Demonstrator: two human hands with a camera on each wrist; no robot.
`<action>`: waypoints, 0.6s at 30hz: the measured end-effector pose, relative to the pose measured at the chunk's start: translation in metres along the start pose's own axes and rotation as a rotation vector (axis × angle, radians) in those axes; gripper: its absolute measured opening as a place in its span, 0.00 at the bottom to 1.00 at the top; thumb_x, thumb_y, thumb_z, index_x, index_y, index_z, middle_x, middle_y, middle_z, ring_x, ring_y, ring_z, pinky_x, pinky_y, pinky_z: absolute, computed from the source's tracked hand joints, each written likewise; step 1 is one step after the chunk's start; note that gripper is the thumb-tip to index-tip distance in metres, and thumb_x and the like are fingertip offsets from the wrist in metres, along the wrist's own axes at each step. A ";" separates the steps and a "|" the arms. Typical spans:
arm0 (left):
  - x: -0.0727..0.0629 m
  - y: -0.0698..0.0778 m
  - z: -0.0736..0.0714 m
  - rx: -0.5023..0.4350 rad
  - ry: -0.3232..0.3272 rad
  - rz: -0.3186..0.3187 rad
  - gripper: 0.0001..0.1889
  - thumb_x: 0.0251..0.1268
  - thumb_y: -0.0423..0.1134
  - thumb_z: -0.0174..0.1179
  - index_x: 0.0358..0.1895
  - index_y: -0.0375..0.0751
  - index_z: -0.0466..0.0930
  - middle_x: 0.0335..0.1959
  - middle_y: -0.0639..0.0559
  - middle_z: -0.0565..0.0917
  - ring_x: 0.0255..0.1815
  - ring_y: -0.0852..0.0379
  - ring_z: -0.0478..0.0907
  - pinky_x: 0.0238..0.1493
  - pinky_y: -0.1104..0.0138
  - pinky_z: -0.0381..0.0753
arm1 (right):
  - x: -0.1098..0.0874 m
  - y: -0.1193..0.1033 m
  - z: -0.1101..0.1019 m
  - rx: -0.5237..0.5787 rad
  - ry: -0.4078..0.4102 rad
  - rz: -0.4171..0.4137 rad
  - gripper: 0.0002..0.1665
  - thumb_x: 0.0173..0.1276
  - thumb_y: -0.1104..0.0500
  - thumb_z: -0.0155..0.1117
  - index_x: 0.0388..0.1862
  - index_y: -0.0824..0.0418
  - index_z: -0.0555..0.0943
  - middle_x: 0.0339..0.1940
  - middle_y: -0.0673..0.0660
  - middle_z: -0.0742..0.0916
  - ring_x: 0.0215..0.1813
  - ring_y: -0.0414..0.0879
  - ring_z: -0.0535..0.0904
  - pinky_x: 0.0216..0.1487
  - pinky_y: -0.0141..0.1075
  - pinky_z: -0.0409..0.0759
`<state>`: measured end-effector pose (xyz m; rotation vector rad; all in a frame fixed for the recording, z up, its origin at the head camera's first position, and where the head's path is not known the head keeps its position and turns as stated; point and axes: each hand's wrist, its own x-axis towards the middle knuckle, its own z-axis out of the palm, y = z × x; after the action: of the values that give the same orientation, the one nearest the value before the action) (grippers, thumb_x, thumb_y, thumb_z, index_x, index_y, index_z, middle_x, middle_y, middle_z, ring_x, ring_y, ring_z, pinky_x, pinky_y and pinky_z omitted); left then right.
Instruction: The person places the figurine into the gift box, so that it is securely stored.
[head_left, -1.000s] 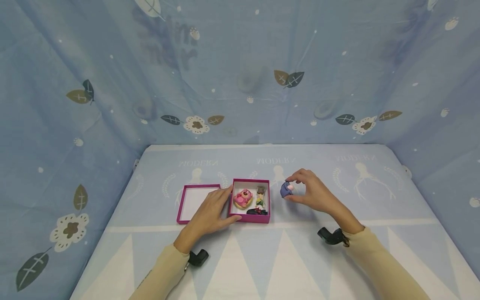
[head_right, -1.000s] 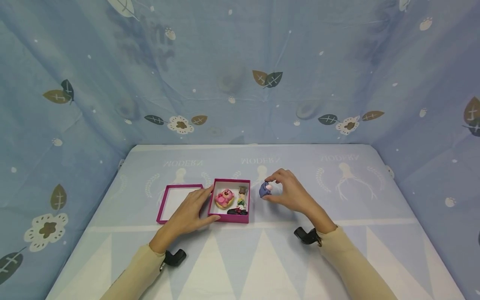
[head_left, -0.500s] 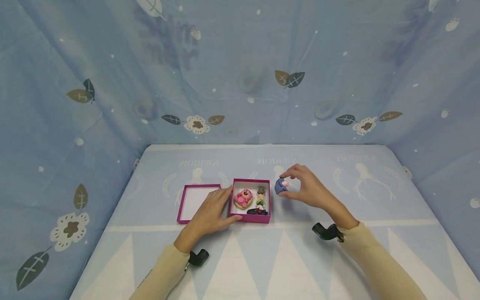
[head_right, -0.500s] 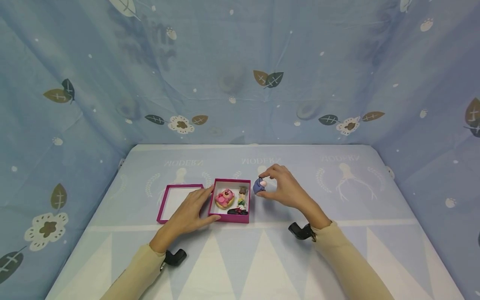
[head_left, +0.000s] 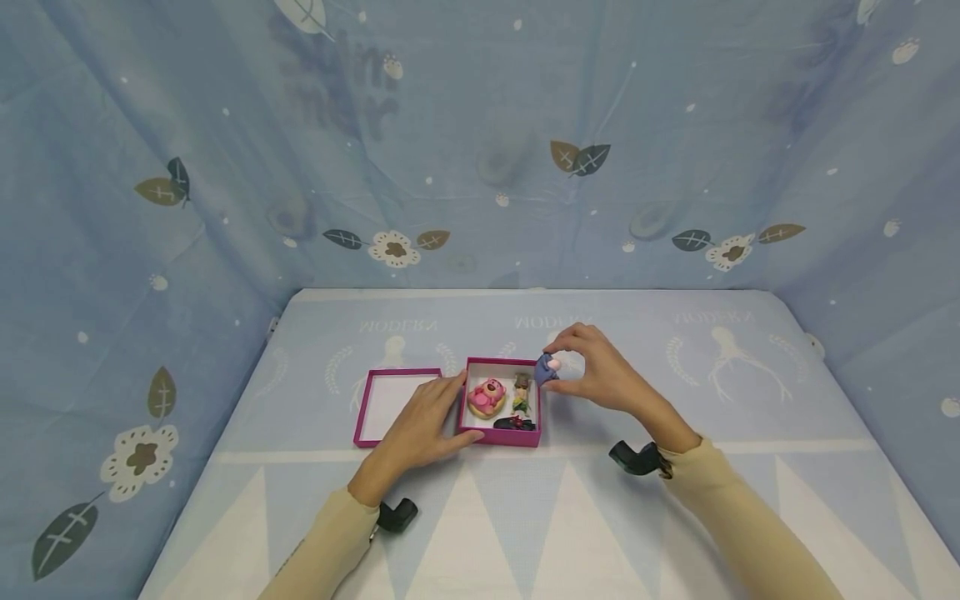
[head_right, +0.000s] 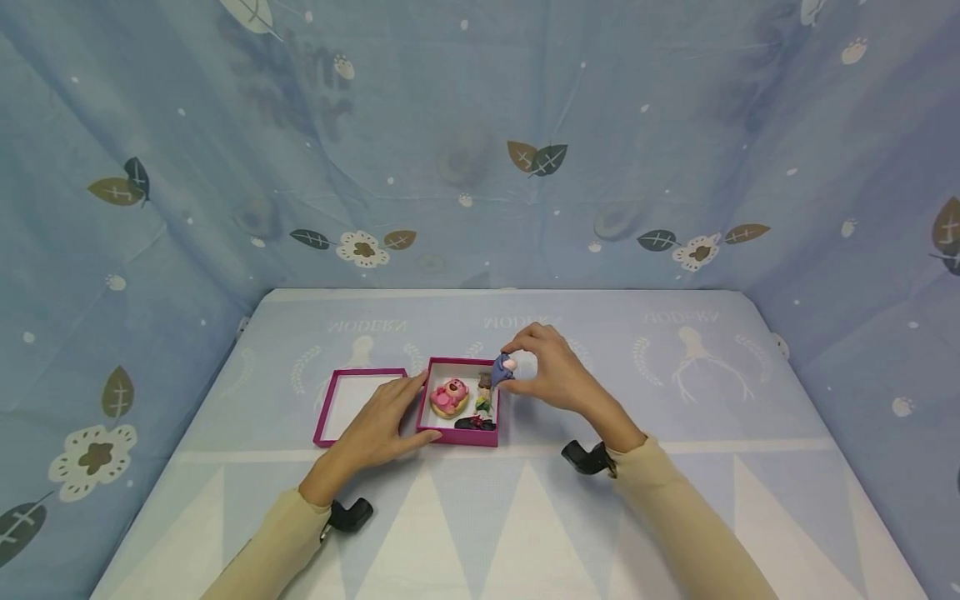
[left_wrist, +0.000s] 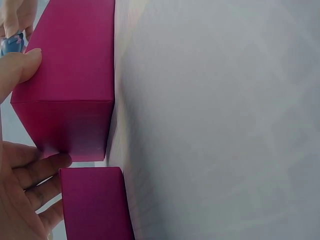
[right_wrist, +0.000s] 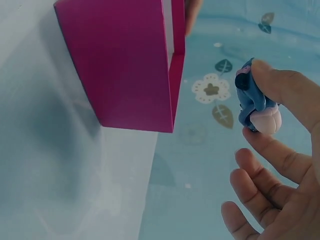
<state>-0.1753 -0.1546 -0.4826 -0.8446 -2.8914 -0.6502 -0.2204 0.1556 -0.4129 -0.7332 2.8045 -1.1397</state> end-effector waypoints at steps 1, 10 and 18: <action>0.000 0.000 0.000 0.000 0.000 -0.001 0.53 0.54 0.64 0.66 0.77 0.39 0.54 0.67 0.41 0.73 0.69 0.43 0.69 0.72 0.50 0.64 | 0.001 -0.001 0.001 0.006 -0.003 -0.002 0.28 0.49 0.52 0.82 0.50 0.57 0.85 0.51 0.55 0.80 0.58 0.53 0.71 0.61 0.56 0.73; 0.000 0.001 -0.001 -0.002 0.008 0.001 0.52 0.54 0.64 0.66 0.76 0.38 0.56 0.67 0.41 0.73 0.69 0.43 0.69 0.73 0.50 0.64 | 0.005 -0.002 0.015 0.041 -0.013 -0.078 0.26 0.50 0.53 0.81 0.49 0.56 0.85 0.54 0.55 0.79 0.60 0.52 0.70 0.61 0.55 0.72; 0.001 0.001 -0.001 -0.002 -0.002 -0.007 0.52 0.54 0.65 0.65 0.77 0.39 0.55 0.68 0.41 0.72 0.69 0.43 0.69 0.72 0.50 0.64 | 0.009 -0.004 0.027 0.026 -0.052 -0.095 0.27 0.50 0.51 0.81 0.49 0.55 0.84 0.60 0.59 0.77 0.64 0.54 0.68 0.63 0.57 0.71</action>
<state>-0.1757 -0.1536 -0.4815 -0.8358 -2.8977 -0.6540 -0.2215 0.1311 -0.4287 -0.8885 2.7343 -1.1508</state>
